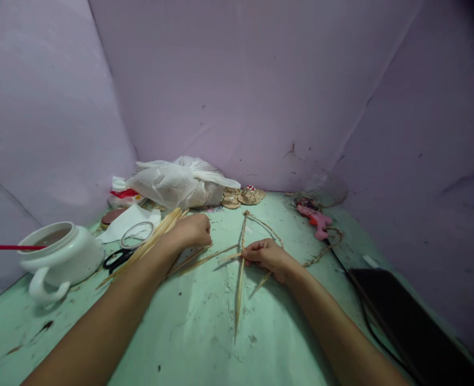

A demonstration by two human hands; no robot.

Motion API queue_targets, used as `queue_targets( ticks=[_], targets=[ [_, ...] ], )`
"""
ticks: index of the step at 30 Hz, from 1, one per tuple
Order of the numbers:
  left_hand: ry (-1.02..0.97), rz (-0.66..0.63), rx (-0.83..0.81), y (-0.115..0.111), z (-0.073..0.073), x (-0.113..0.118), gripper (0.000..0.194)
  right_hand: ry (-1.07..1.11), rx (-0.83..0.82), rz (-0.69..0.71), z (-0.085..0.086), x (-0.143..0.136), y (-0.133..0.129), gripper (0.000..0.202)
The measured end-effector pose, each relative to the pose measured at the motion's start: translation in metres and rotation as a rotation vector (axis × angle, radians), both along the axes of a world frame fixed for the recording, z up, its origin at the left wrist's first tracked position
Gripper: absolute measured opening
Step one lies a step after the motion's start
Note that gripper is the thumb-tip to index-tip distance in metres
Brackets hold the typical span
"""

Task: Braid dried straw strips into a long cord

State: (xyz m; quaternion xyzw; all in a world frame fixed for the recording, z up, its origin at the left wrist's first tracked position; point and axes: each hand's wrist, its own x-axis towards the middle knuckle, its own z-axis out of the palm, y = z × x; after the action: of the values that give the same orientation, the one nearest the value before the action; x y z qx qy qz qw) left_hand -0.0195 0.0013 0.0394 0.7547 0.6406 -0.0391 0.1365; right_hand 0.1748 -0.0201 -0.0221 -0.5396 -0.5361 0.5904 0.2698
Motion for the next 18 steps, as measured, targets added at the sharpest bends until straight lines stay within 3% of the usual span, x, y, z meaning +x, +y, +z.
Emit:
queue_targets(
  ticks=[5, 11, 18],
  targets=[
    [0.064, 0.045, -0.044, 0.002, -0.008, -0.001, 0.017, -0.004, -0.002, 0.004, 0.002, -0.001, 0.0, 0.012],
    [-0.245, -0.074, 0.081, 0.0, -0.017, 0.015, 0.017, 0.054, -0.008, 0.019, 0.0, 0.002, 0.0, 0.014],
    [-0.354, -0.181, 0.033, -0.009, -0.027, 0.027, 0.021, 0.08, 0.003, 0.026, 0.003, 0.002, -0.001, 0.016]
  ],
)
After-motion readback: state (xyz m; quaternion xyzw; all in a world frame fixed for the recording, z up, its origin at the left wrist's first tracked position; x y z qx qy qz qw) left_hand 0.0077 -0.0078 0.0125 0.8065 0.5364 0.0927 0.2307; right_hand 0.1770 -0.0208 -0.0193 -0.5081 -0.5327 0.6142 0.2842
